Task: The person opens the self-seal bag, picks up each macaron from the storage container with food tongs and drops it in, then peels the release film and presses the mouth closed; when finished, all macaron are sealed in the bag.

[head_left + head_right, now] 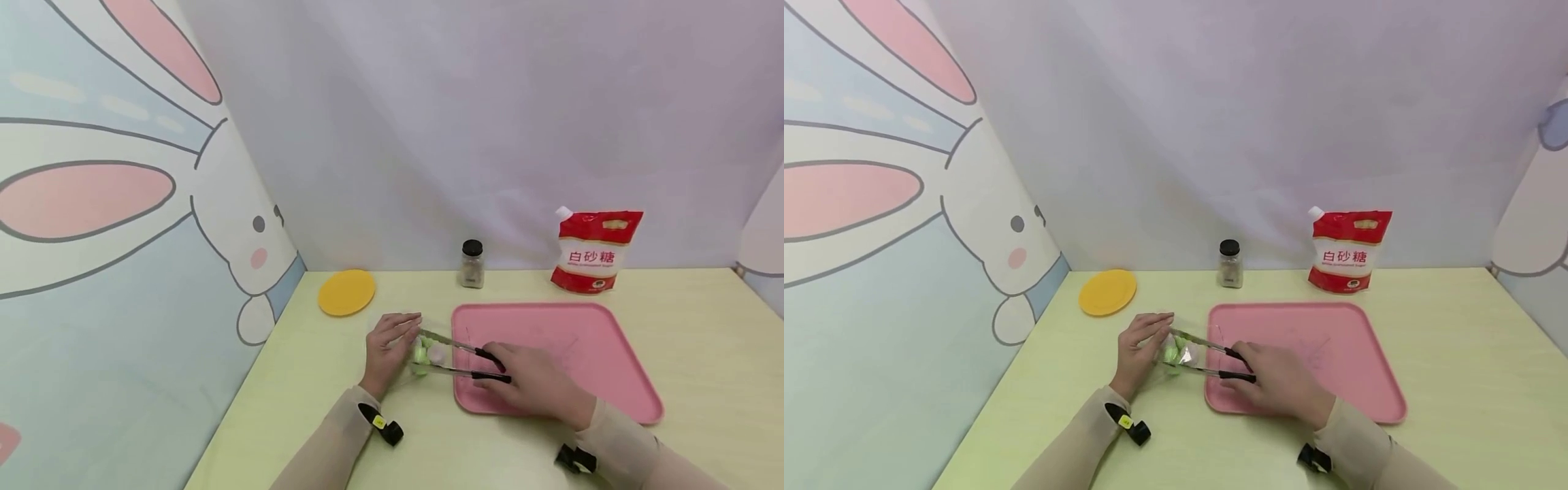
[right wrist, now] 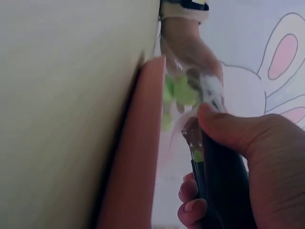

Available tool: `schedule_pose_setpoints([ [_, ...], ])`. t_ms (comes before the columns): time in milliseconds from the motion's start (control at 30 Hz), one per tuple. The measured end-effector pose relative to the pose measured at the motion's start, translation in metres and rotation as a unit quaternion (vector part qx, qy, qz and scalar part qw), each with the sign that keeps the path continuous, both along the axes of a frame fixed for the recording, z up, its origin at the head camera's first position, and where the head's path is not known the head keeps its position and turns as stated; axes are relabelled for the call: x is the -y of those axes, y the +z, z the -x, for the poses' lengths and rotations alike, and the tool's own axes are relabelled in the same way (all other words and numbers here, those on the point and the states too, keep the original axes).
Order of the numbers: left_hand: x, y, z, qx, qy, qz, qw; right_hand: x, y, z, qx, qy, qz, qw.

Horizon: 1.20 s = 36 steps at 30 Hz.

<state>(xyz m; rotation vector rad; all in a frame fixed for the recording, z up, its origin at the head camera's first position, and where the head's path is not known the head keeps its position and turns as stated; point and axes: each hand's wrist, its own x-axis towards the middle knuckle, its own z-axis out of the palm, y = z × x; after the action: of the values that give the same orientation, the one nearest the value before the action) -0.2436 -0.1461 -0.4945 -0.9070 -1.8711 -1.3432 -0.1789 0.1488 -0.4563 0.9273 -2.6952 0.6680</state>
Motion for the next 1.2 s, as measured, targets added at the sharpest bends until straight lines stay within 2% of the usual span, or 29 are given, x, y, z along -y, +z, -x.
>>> schedule_pose_setpoints([
  [167,-0.001,-0.001,0.001,0.002,0.005,0.022,0.9997,-0.023,0.008,-0.004,0.012,-0.040,-0.032,0.9986],
  [333,0.000,0.001,-0.001,0.025,0.012,0.040,0.9988,-0.048,0.008,-0.010,0.000,-0.059,-0.033,0.9977],
  [567,-0.001,-0.003,0.000,0.046,0.009,0.041,0.9981,-0.083,0.003,-0.019,0.000,-0.071,0.014,0.9973],
  [800,-0.005,0.003,-0.002,0.059,0.006,0.038,0.9975,-0.112,0.010,-0.029,-0.008,-0.124,0.026,0.9919],
  [900,-0.006,0.003,-0.002,0.068,0.003,0.041,0.9968,-0.126,0.010,-0.029,-0.004,-0.146,0.034,0.9888],
  [967,-0.006,0.002,-0.002,0.079,0.006,0.048,0.9957,-0.137,0.007,-0.025,0.012,-0.167,0.055,0.9843],
  [1033,-0.006,0.002,-0.003,0.090,0.013,0.056,0.9943,-0.151,0.003,-0.021,0.032,-0.198,0.087,0.9758],
  [1100,-0.005,0.000,-0.003,0.099,0.020,0.065,0.9927,-0.165,-0.003,-0.018,0.061,-0.238,0.118,0.9621],
  [1200,-0.005,0.000,-0.004,0.105,0.023,0.072,0.9916,-0.186,-0.014,-0.018,0.101,-0.303,0.137,0.9376],
])
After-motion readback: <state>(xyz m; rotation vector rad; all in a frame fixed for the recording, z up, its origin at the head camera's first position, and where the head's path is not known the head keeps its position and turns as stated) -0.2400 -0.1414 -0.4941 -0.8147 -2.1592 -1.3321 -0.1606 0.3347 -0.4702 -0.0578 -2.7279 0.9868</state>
